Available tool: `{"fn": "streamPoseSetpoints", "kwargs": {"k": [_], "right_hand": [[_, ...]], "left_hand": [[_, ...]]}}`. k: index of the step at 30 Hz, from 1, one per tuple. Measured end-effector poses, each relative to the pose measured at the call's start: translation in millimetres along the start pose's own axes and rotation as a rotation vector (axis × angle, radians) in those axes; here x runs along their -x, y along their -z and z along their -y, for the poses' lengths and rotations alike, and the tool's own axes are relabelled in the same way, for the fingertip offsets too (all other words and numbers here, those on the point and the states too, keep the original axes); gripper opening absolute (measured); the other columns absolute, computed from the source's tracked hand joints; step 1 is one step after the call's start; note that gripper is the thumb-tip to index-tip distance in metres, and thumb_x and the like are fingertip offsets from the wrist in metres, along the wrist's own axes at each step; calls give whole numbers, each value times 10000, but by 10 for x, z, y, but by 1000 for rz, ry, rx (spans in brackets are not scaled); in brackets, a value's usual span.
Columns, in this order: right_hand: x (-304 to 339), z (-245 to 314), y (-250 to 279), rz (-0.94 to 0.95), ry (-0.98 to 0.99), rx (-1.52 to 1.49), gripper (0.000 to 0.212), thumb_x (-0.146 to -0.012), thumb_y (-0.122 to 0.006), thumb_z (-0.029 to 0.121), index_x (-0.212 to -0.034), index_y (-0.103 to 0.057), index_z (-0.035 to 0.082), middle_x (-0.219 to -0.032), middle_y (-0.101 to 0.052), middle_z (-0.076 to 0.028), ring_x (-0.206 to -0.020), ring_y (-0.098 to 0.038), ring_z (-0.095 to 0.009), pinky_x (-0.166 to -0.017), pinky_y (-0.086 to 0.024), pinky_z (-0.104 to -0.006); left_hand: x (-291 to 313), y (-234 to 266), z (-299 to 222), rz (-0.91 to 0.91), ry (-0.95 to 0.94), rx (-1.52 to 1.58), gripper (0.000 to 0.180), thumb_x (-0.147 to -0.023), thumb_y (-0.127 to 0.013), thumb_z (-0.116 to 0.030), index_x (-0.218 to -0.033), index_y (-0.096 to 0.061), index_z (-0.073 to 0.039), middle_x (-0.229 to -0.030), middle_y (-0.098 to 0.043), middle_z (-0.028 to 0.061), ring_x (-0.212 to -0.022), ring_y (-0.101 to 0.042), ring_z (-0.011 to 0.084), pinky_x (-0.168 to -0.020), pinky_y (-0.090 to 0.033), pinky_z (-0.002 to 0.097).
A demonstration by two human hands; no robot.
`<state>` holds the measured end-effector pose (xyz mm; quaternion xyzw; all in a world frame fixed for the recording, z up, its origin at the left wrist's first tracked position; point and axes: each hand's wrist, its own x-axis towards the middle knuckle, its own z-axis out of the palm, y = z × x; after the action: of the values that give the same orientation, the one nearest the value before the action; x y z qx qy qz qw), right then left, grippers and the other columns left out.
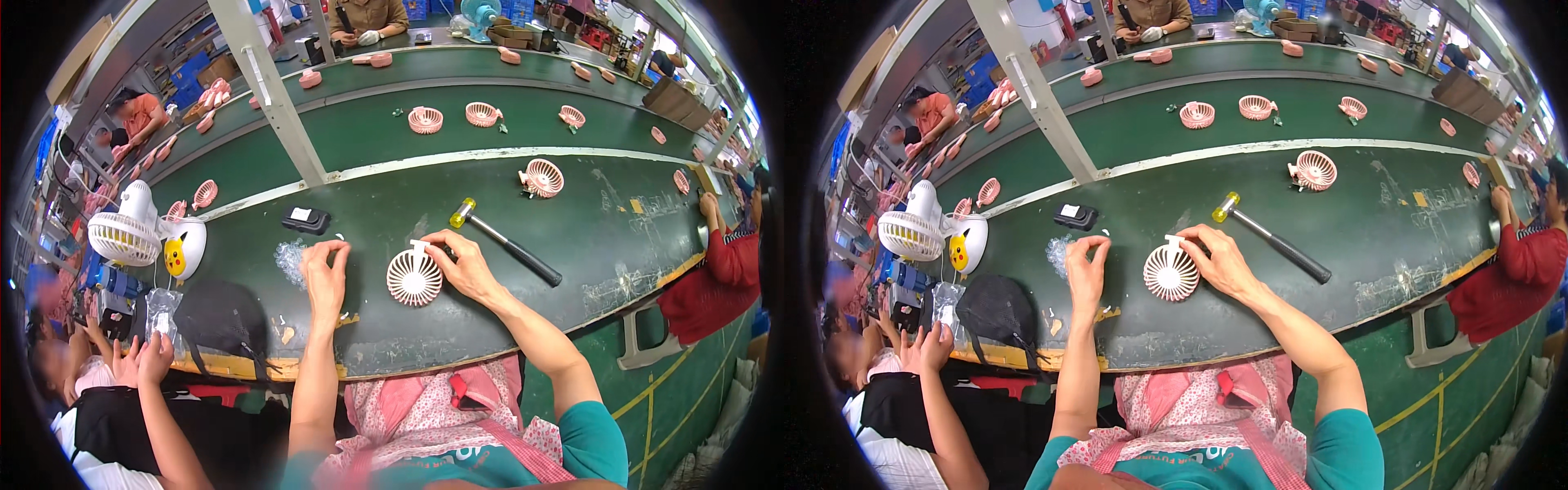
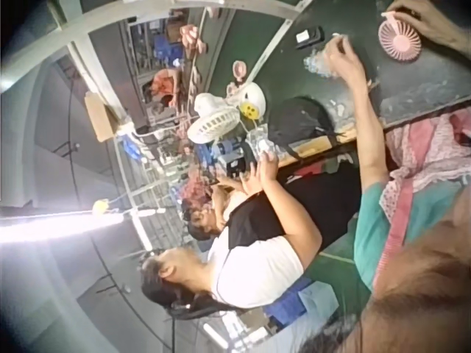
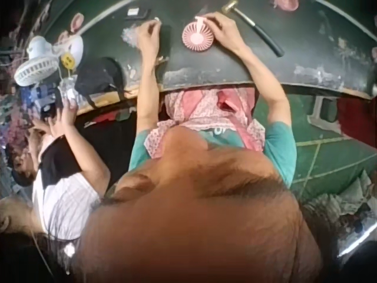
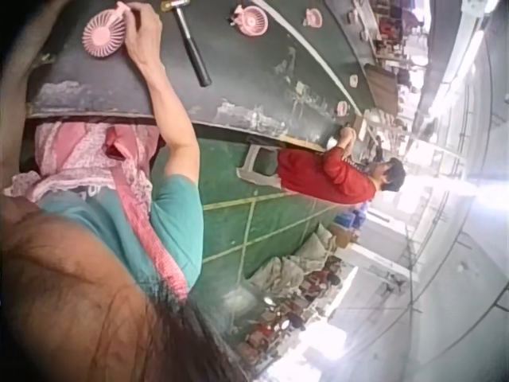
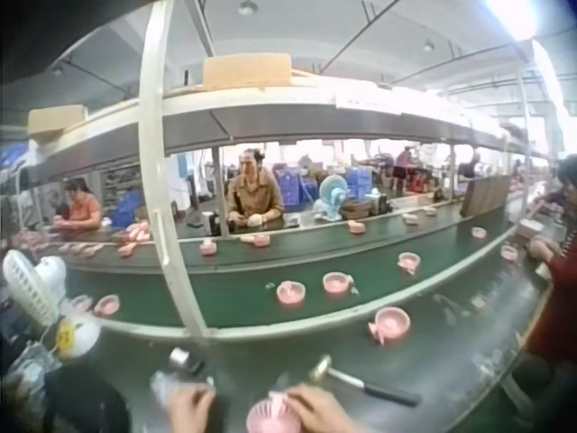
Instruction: The person assembles portable fan parts by inserting electronic components and plastic pieces into fan grilles by hand, tapping them with a small mallet, and placing the assembled units onto a conveyor belt.
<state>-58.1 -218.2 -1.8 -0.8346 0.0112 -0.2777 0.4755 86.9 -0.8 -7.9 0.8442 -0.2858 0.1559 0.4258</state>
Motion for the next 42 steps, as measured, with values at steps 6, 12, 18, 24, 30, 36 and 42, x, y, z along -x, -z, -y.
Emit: {"fn": "streamPoseSetpoints", "kwargs": {"k": [6, 12, 18, 24, 30, 36, 42], "right_hand": [[41, 152, -167, -38, 44, -94, 182, -939, -646, 88, -1091, -658, -12, -995, -714, -159, -892, -716, -294, -758, -561, -365], [74, 137, -193, -5, 60, -50, 180, -927, -658, 72, -1081, -665, -21, -988, -721, -147, -868, -725, -277, -751, -572, -344], [61, 139, -216, -45, 49, 16, 167, -930, -650, 74, -1072, -660, -14, -976, -723, -154, -843, -726, -288, -713, -573, -349], [95, 163, -181, -110, 72, 88, 143, -944, -632, 132, -1041, -664, 31, -888, -723, -149, -749, -713, -319, -631, -560, -388], [84, 89, -163, -69, 143, 8, 144, -939, -642, 125, -1030, -674, 18, -898, -718, -146, -775, -716, -303, -648, -563, -374], [67, 76, -85, 26, 154, -31, 149, -904, -664, 40, -1038, -679, -23, -943, -721, -153, -827, -726, -281, -703, -569, -343], [13, 173, -11, 67, 98, -46, 158, -902, -676, 59, -1035, -669, -27, -937, -698, -139, -828, -705, -242, -719, -556, -322]], "left_hand": [[198, -262, -232, 330, 681, 1365, 215, -937, -697, -138, -1115, -692, -17, -1057, -696, 65, -934, -620, 124, -849, -501, 265], [227, -316, -382, 356, 750, 1368, 255, -942, -687, -135, -1153, -665, 9, -1085, -701, 104, -974, -651, 149, -887, -544, 289], [246, -311, -454, 344, 703, 1291, 243, -938, -687, -110, -1140, -678, 23, -1113, -707, 132, -961, -682, 175, -858, -564, 292], [321, -279, -506, 288, 355, 953, 218, -910, -697, -54, -1116, -727, 11, -1082, -712, 103, -1013, -646, 145, -918, -509, 271], [335, -279, -539, 280, 485, 1071, 149, -916, -688, -10, -1063, -692, 15, -968, -722, 67, -862, -678, 102, -790, -546, 223], [324, -287, -437, 368, 377, 1114, 153, -905, -692, 11, -1058, -683, 13, -1017, -705, 71, -919, -664, 106, -828, -541, 238], [334, -327, -444, 436, 490, 1260, 182, -916, -685, -12, -1094, -661, 12, -1027, -693, 66, -917, -658, 118, -828, -542, 248]]}}
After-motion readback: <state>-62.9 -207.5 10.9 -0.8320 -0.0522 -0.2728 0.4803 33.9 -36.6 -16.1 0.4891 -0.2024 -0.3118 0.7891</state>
